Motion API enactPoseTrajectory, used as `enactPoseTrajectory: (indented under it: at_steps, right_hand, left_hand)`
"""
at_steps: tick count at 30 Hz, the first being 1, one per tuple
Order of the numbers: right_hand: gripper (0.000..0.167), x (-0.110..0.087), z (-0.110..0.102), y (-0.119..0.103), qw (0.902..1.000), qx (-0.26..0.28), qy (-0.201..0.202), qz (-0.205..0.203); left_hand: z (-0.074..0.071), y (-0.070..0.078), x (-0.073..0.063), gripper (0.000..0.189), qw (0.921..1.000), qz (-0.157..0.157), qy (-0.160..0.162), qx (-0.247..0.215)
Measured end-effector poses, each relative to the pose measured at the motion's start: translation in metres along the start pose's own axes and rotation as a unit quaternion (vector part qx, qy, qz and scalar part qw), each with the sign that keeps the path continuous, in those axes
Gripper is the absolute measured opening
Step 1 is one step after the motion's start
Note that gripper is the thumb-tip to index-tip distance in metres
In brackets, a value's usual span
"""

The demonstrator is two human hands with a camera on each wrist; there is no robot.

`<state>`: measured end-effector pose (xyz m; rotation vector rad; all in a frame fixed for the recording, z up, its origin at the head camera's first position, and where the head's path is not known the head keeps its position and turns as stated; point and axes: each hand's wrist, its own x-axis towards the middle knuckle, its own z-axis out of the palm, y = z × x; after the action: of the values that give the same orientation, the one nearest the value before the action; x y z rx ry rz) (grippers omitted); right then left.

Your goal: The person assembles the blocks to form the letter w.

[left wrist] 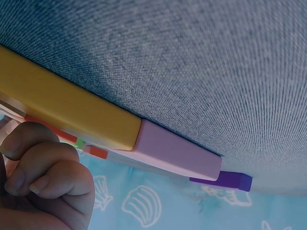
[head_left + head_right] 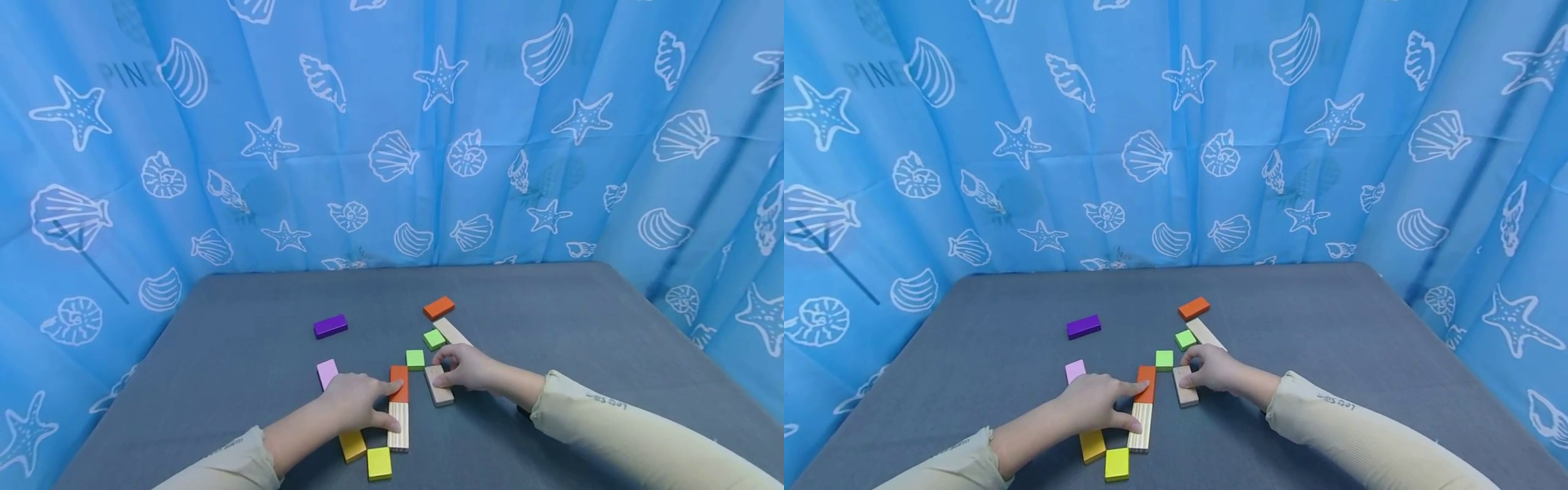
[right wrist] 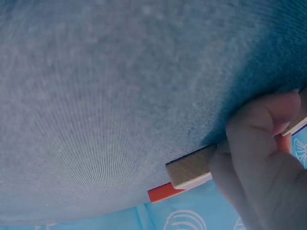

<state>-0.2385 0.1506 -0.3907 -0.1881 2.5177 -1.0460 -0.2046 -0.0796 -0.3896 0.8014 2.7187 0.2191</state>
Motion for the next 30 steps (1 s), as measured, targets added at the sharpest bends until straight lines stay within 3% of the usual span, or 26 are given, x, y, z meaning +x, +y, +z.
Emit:
enactPoseTrajectory:
  at_steps: [30]
  right_hand:
    - [0.024, -0.0016, 0.0012, -0.0045, 0.9998, -0.003, 0.000, 0.019]
  left_hand:
    - [0.0008, -0.0001, 0.0001, 0.070, 1.0000, 0.000, -0.002, 0.000]
